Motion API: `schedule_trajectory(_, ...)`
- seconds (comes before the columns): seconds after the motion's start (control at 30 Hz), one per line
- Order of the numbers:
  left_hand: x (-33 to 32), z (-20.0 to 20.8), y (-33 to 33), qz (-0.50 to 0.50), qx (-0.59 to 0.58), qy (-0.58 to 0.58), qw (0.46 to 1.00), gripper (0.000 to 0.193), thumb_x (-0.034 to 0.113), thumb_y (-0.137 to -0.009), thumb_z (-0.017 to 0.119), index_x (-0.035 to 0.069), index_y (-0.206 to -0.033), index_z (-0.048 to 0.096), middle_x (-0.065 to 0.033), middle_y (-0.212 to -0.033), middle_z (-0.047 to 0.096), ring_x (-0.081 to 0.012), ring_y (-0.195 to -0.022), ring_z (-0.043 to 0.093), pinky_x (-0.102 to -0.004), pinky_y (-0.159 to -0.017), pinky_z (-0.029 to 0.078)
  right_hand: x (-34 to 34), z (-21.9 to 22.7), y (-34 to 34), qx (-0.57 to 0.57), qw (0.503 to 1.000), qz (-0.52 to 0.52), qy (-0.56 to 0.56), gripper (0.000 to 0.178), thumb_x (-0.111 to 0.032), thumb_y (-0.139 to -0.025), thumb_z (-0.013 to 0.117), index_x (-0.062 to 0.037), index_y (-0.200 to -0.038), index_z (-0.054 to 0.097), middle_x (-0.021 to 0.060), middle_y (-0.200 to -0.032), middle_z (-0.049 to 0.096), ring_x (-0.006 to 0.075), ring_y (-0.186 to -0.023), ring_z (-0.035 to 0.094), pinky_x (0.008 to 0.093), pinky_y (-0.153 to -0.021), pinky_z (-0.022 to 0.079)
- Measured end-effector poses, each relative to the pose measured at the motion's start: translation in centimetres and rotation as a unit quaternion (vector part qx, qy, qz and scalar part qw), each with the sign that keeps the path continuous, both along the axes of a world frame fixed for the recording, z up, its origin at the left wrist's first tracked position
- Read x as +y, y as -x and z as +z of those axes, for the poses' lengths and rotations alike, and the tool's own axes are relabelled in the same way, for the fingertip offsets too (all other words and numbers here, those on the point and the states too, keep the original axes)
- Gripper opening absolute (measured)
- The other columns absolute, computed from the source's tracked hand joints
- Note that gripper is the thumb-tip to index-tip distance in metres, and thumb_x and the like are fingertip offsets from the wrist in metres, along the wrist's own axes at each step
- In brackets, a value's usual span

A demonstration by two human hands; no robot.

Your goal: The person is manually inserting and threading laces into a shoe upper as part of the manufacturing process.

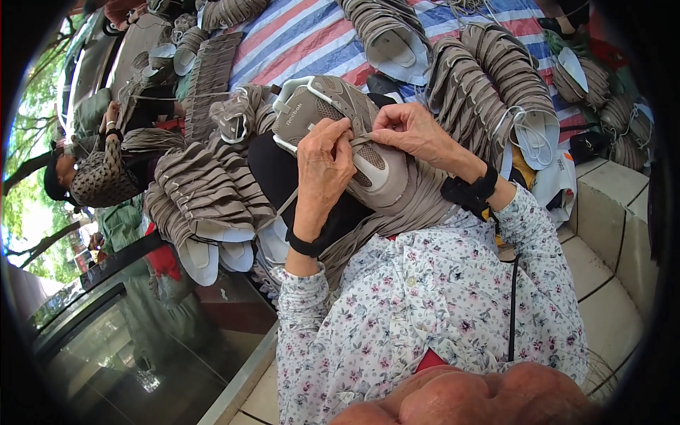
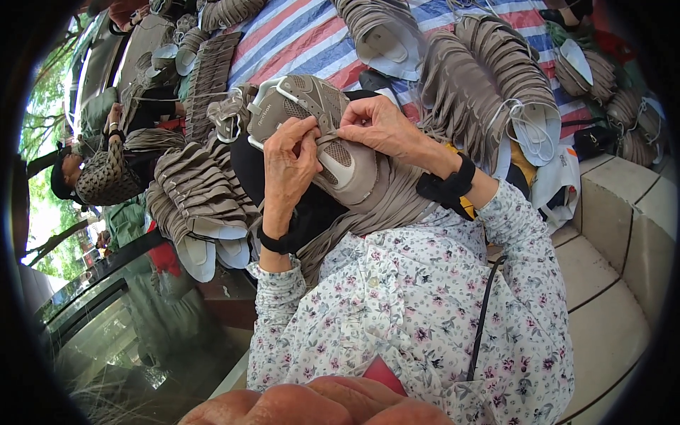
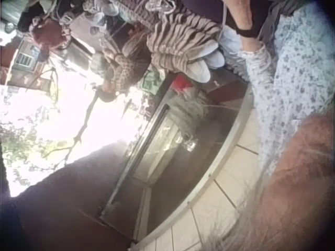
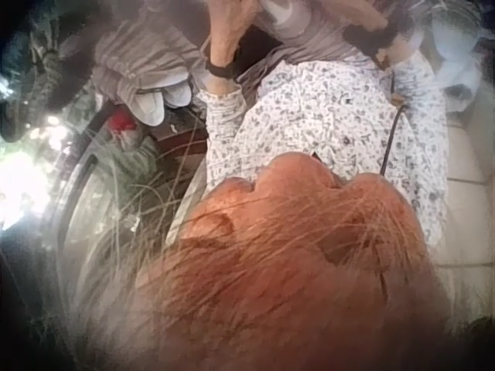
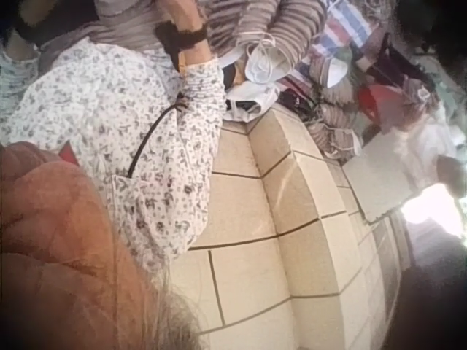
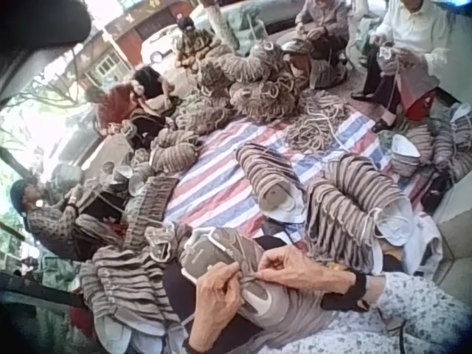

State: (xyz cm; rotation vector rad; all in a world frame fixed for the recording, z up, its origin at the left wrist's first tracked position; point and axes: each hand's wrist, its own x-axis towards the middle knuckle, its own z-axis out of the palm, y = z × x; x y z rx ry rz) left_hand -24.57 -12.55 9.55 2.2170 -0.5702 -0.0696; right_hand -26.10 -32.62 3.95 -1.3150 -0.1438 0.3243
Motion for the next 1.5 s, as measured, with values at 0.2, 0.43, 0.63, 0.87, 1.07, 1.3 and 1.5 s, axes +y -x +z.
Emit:
schedule_trajectory(0.2, -0.7, -0.2, 0.6, 0.043, -0.024, 0.027, 0.998, 0.022, -0.009, -0.078, 0.056, -0.005, -0.097, 0.066, -0.0132, -0.074, 0.058, -0.0278, -0.064, 0.059, -0.0349, -0.061, 0.047, 0.7, 1.0, 0.1, -0.044, 0.996, -0.037, 0.073, 0.014, -0.01, -0.082, 0.068, 0.002, -0.077, 0.064, 0.0, -0.067, 0.059, 0.0046, -0.064, 0.051, 0.0247, -0.056, 0.043)
schedule_trajectory(0.43, -0.7, -0.4, 0.3, 0.034, -0.031, 0.038, 0.998, 0.023, -0.009, -0.077, 0.056, -0.006, -0.097, 0.066, -0.0146, -0.075, 0.058, -0.0299, -0.065, 0.06, -0.0358, -0.06, 0.046, 2.3, 2.0, 0.4, -0.169, 0.955, -0.111, 0.215, 0.012, -0.008, -0.076, 0.064, 0.0038, -0.075, 0.06, 0.0095, -0.059, 0.055, 0.0178, -0.053, 0.054, 0.0341, -0.052, 0.042)
schedule_trajectory(0.63, -1.2, -0.9, -0.1, 0.02, -0.129, 0.012, 0.991, 0.02, -0.01, -0.081, 0.055, -0.005, -0.096, 0.067, -0.0116, -0.075, 0.061, -0.0223, -0.064, 0.061, -0.0306, -0.057, 0.046, 0.8, 1.9, -0.5, -0.237, 0.942, -0.113, 0.21, 0.01, -0.008, -0.08, 0.066, -0.0004, -0.086, 0.063, 0.0063, -0.07, 0.06, 0.0246, -0.065, 0.058, 0.036, -0.062, 0.041)
schedule_trajectory(0.87, -2.0, -1.8, 0.7, 0.094, -0.109, 0.123, 0.982, 0.022, -0.008, -0.078, 0.053, -0.004, -0.098, 0.062, -0.0192, -0.08, 0.056, -0.0396, -0.076, 0.059, -0.0448, -0.065, 0.046, 1.5, 4.5, -1.0, -0.398, 0.856, -0.054, 0.325, 0.023, -0.005, -0.083, 0.059, -0.0114, -0.104, 0.064, 0.0088, -0.084, 0.063, 0.0283, -0.08, 0.061, 0.0403, -0.069, 0.037)
schedule_trajectory(1.07, -1.9, -0.8, 1.0, 0.131, -0.176, 0.163, 0.962, 0.019, -0.005, -0.084, 0.054, -0.003, -0.099, 0.065, -0.0187, -0.084, 0.063, -0.0352, -0.073, 0.064, -0.0401, -0.064, 0.05, 1.0, 7.7, -1.2, -0.411, 0.668, 0.081, 0.615, 0.029, -0.004, -0.082, 0.058, -0.011, -0.109, 0.065, 0.0141, -0.081, 0.065, 0.033, -0.077, 0.065, 0.0445, -0.064, 0.043)
schedule_trajectory(1.3, -2.5, -1.5, -0.2, 0.116, -0.096, 0.213, 0.965, 0.015, 0.002, -0.085, 0.055, -0.005, -0.089, 0.068, -0.0205, -0.085, 0.066, -0.0379, -0.081, 0.066, -0.0418, -0.072, 0.052, 1.7, 11.8, -7.7, -0.062, 0.749, 0.339, 0.566, 0.016, -0.004, -0.08, 0.056, 0.0058, -0.081, 0.068, 0.0162, -0.065, 0.067, 0.0198, -0.057, 0.07, 0.0317, -0.048, 0.055)
schedule_trajectory(1.5, -3.2, -1.1, -0.5, 0.123, -0.094, 0.231, 0.961, 0.014, 0.004, -0.084, 0.056, -0.004, -0.085, 0.067, -0.0204, -0.084, 0.066, -0.0382, -0.08, 0.065, -0.0437, -0.074, 0.051, 1.3, 12.1, -10.0, 0.149, 0.773, 0.345, 0.511, 0.015, -0.007, -0.085, 0.06, 0.0065, -0.087, 0.067, 0.0157, -0.073, 0.071, 0.0206, -0.062, 0.071, 0.0299, -0.058, 0.06)
